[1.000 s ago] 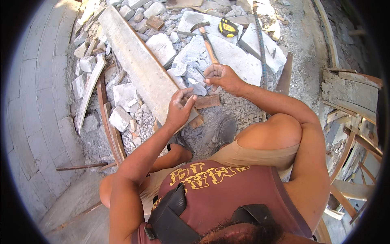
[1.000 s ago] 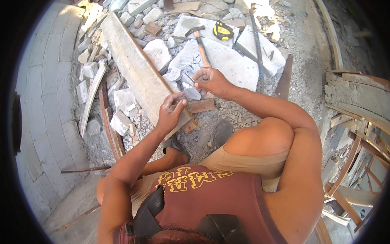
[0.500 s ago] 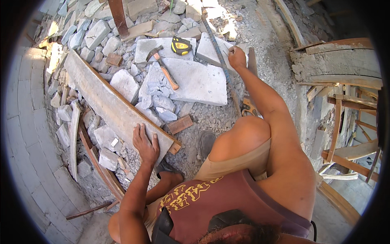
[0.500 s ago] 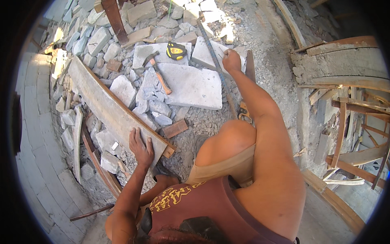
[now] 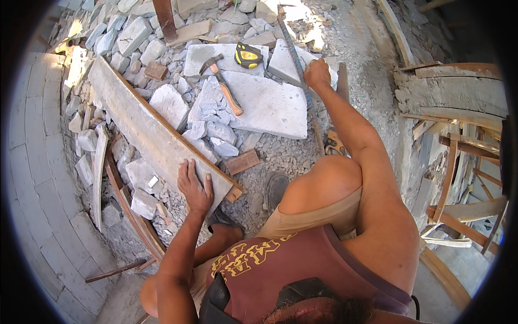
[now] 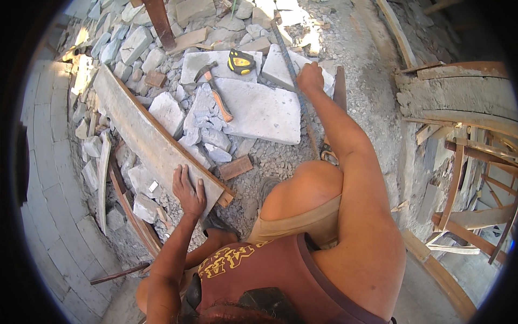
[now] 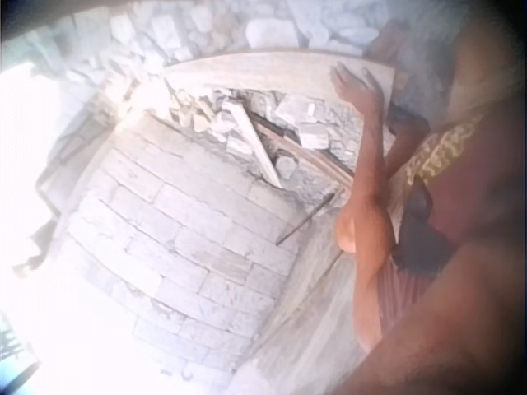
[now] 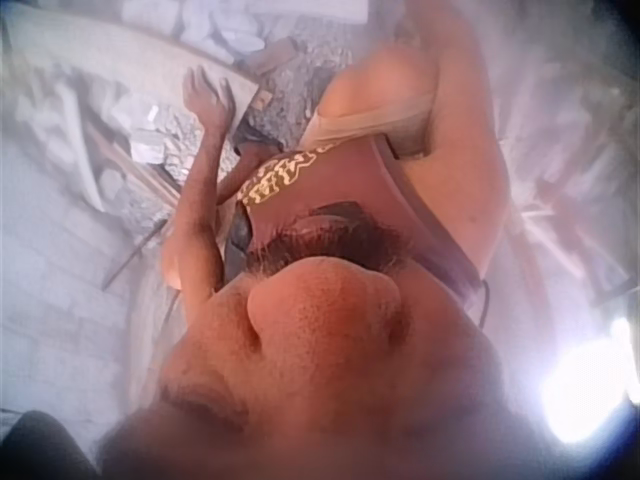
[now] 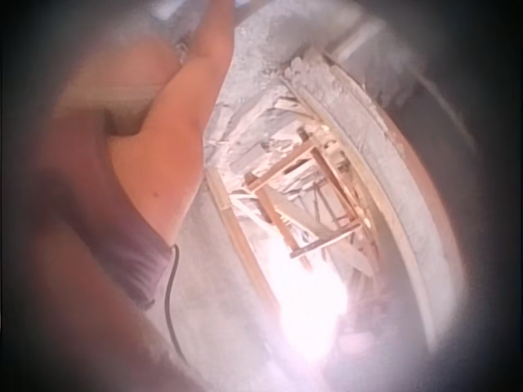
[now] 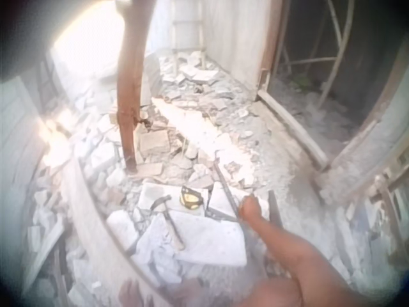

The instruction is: The person measures a wooden plank with a tape measure, then uses a hammer to break a large ceramic tile into smaller pieces on a debris-covered floor. The person also briefly hands a hammer to another worker on a scaffold.

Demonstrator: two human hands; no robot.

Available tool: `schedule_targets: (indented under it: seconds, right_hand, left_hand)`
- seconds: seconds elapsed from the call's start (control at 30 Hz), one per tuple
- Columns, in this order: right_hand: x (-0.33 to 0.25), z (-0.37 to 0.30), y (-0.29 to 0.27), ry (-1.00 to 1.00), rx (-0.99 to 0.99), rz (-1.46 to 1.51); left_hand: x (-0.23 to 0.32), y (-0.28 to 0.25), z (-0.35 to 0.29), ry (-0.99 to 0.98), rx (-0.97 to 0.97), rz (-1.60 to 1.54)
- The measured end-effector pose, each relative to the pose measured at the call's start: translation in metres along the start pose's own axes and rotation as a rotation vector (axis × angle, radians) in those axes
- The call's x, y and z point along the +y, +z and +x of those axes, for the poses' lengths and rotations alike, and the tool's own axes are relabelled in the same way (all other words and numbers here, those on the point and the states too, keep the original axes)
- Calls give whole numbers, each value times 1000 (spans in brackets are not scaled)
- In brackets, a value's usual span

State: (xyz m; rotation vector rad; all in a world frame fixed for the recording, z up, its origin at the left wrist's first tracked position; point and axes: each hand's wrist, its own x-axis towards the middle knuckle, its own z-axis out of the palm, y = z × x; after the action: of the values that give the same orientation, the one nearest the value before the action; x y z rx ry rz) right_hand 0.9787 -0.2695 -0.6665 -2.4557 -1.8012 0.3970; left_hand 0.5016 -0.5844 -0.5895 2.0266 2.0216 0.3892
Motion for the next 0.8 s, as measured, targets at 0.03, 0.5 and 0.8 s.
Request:
schedule_targets:
  seconds: [0.03, 0.5, 0.8]
  right_hand:
    - [2, 2, 3, -34, 2, -46]
    - [-39, -39, -33, -14, 192, 300]
    - [-200, -206, -66, -544, -1112, 1156]
  left_hand:
    - [0, 0, 0, 1, 4, 4]
    - [3, -7, 3, -13, 66, -117]
    - [73, -35, 36, -391, 34, -1090]
